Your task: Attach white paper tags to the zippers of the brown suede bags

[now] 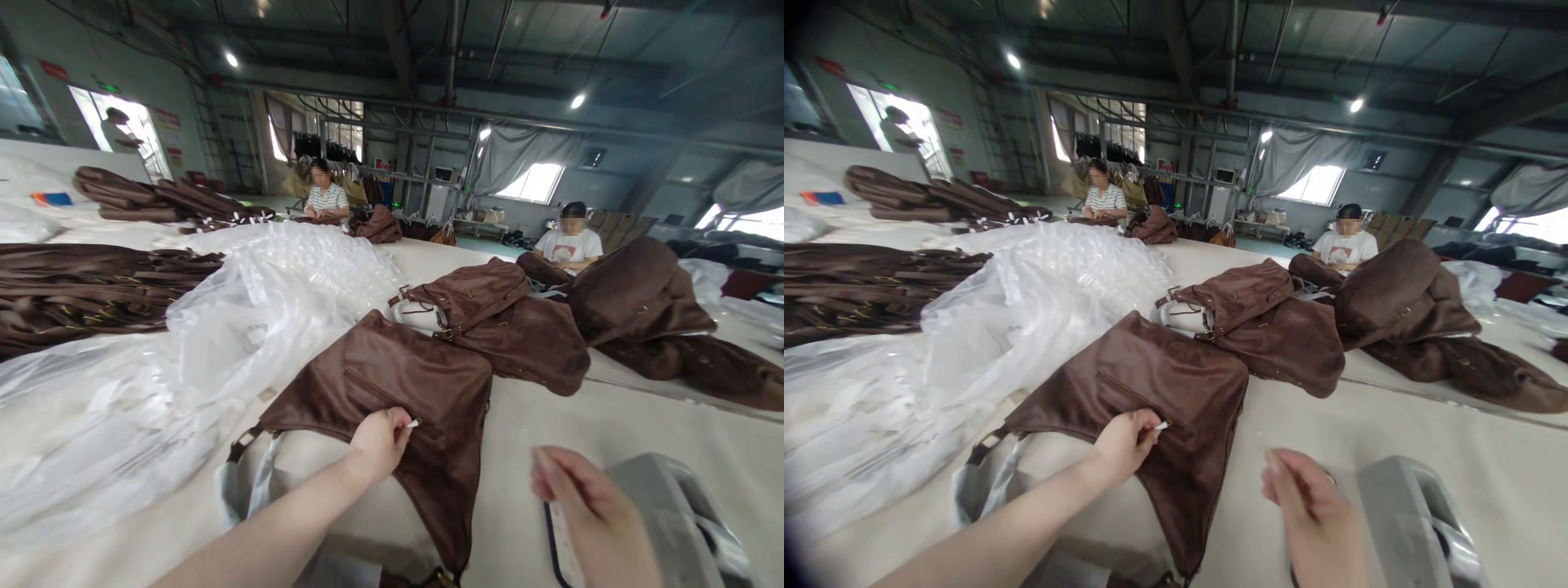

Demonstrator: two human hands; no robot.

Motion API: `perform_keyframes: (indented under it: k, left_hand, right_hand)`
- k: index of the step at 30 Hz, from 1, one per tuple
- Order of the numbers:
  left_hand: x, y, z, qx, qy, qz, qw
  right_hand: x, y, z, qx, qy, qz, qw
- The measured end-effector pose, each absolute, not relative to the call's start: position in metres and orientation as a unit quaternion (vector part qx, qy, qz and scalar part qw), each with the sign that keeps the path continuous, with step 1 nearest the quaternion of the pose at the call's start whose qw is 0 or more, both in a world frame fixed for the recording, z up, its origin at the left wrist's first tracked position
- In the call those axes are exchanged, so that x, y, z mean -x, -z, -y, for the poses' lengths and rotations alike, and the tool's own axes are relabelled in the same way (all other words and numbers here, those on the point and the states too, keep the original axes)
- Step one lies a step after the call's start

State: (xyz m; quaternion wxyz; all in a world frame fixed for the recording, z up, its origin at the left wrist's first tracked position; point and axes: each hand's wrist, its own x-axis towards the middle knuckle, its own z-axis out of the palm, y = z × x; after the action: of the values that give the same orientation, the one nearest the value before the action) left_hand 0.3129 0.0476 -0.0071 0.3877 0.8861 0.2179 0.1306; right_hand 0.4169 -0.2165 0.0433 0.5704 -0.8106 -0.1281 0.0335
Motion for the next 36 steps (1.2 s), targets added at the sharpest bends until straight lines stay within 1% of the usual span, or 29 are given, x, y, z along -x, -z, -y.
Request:
perform_keyframes:
  k: [3,5,7,12,18,27,30,32,36]
  left_hand:
    - [-0.309,0.001,-0.047,-0.926,-0.130,-0.197,0.294]
    - [-0.309,-0.001,-0.048,-0.935,-0.113,-0.192,0.275]
    - [-0.309,-0.001,-0.048,-0.937,-0.102,-0.197,0.268]
    - [-0.310,0.001,-0.047,-0.941,-0.090,-0.212,0.250]
    - [-0.311,0.000,-0.044,-0.948,-0.092,-0.200,0.228]
    - [-0.308,-0.003,-0.041,-0.962,-0.092,-0.164,0.199]
    - [-0.309,-0.003,-0.046,-0.949,-0.110,-0.172,0.241]
    - [-0.310,-0.002,-0.050,-0.930,-0.110,-0.174,0.304]
    - [-0.312,0.001,-0.053,-0.817,-0.039,-0.191,0.542]
  right_hand:
    - [-0.412,-0.040,0.124,0.691,-0.224,0.141,0.672]
    - [-0.408,-0.028,0.082,0.630,-0.279,0.131,0.713]
    - [-0.405,-0.011,0.062,0.602,-0.303,0.123,0.728]
    - [-0.403,0.018,0.065,0.613,-0.339,0.134,0.701]
    - [-0.403,0.017,0.066,0.657,-0.345,0.136,0.656]
    - [-0.403,0.021,0.066,0.698,-0.342,0.136,0.614]
    - [-0.402,0.024,0.070,0.702,-0.352,0.143,0.602]
    - [-0.401,0.026,0.072,0.701,-0.360,0.146,0.599]
    - [-0.400,0.029,0.074,0.694,-0.366,0.155,0.600]
